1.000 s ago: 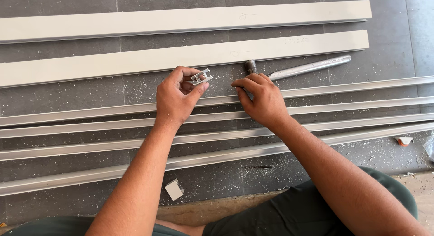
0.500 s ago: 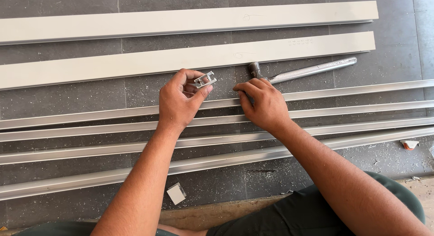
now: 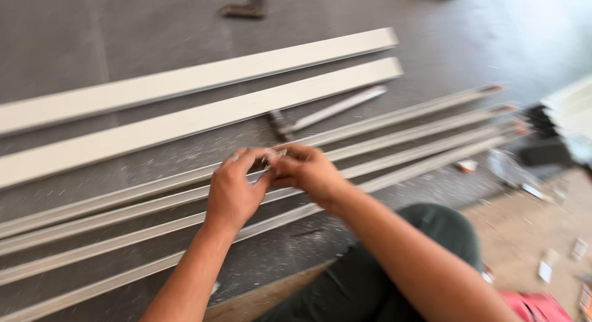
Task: The person sits on a tiled floor and uses a hammer to tap small metal brackets onto long aluminum profiles. They then switch to a red cordless drill to drive screws into the profiles, securing the brackets in place.
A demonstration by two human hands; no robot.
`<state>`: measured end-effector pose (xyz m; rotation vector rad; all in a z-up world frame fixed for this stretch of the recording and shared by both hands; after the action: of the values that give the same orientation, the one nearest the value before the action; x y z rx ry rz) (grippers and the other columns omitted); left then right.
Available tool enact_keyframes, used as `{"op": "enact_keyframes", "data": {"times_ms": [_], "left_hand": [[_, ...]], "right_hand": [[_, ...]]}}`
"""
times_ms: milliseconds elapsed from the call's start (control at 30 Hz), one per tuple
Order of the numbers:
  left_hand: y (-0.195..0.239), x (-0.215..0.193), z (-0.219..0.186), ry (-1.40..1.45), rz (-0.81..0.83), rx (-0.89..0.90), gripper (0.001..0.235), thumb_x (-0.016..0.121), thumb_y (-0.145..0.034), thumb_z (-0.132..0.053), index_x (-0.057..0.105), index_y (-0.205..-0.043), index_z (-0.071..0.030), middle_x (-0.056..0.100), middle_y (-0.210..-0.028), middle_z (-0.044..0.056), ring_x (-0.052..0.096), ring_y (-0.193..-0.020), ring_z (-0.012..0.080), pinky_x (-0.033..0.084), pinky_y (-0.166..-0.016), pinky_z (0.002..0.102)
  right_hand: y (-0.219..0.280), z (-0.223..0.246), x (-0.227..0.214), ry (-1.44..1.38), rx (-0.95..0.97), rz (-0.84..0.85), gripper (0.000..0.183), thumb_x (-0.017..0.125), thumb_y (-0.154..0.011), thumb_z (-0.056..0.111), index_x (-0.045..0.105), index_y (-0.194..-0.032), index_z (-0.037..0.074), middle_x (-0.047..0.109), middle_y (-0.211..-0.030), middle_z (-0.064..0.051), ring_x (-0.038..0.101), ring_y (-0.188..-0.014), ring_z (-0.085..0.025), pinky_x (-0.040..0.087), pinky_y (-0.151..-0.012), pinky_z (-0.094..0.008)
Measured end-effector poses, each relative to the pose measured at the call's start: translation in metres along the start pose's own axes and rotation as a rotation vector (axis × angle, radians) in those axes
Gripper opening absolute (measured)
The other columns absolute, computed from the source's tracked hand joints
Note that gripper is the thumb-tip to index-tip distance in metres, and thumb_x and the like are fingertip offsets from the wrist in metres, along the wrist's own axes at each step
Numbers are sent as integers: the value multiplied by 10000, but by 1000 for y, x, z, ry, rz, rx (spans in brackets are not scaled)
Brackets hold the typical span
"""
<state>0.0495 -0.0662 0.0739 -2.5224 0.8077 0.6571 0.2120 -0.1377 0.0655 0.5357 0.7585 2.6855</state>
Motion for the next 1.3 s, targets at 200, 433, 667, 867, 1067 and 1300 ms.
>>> {"op": "enact_keyframes", "data": {"times_ms": [200,433,667,867,1067,1300], "left_hand": [[41,25,-31,31,86,-160,758,854,-781,-247,523,-1452,-126,672,-1325,119,687,-1127,252,578,-848,399],[95,13,-11,-39,96,-273,694,813,-840,-243,567,-1478,-127,686,-1358,107,684,-1125,221,548,-910,373],[109,31,6,62,56,-361,527,794,-881,-240,624,-1365,-119,738,-1214,70,712,-997,180,564,-852,348],[128,35,-14,-72,149,-376,380,781,-865,-265,704,-1218,-147,797,-1044,37,760,-897,163,595,-818,336],[134,44,-18,-132,291,-464,384,774,-856,-265,705,-1219,-159,795,-1039,37,766,-883,177,602,-800,348],[126,71,-59,177,220,-415,335,761,-875,-217,731,-1188,-100,814,-1022,67,776,-905,168,596,-826,329]], "right_hand": [[67,6,-62,435,-167,-297,470,772,-893,211,689,-1306,2,758,-1159,-180,733,-1042,-279,604,-902,-387],[251,39,-220,992,-548,-825,533,781,-898,288,620,-1395,181,699,-1355,-102,684,-1210,-252,569,-984,-398],[411,-129,-432,1221,615,-869,646,618,-904,689,833,-1075,105,821,-955,-183,759,-884,-299,563,-807,-425],[466,-198,-439,318,791,-875,743,695,-817,646,664,-1378,160,729,-1256,-82,704,-1070,-254,554,-899,-445],[470,-222,-414,-116,602,-740,722,775,-771,559,684,-1246,22,703,-933,-111,641,-771,-218,542,-649,-377],[474,-164,-342,-74,95,-943,543,807,-739,332,660,-1186,61,753,-940,-98,625,-665,-143,542,-572,-326]]}}
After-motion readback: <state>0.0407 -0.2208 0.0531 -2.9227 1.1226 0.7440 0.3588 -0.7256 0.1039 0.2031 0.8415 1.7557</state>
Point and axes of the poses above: each hand's wrist, its own y-axis away from the middle knuckle, its own x-axis out of the palm, z = x × y, the point moved 1 cm from there along -y, towards the middle knuckle
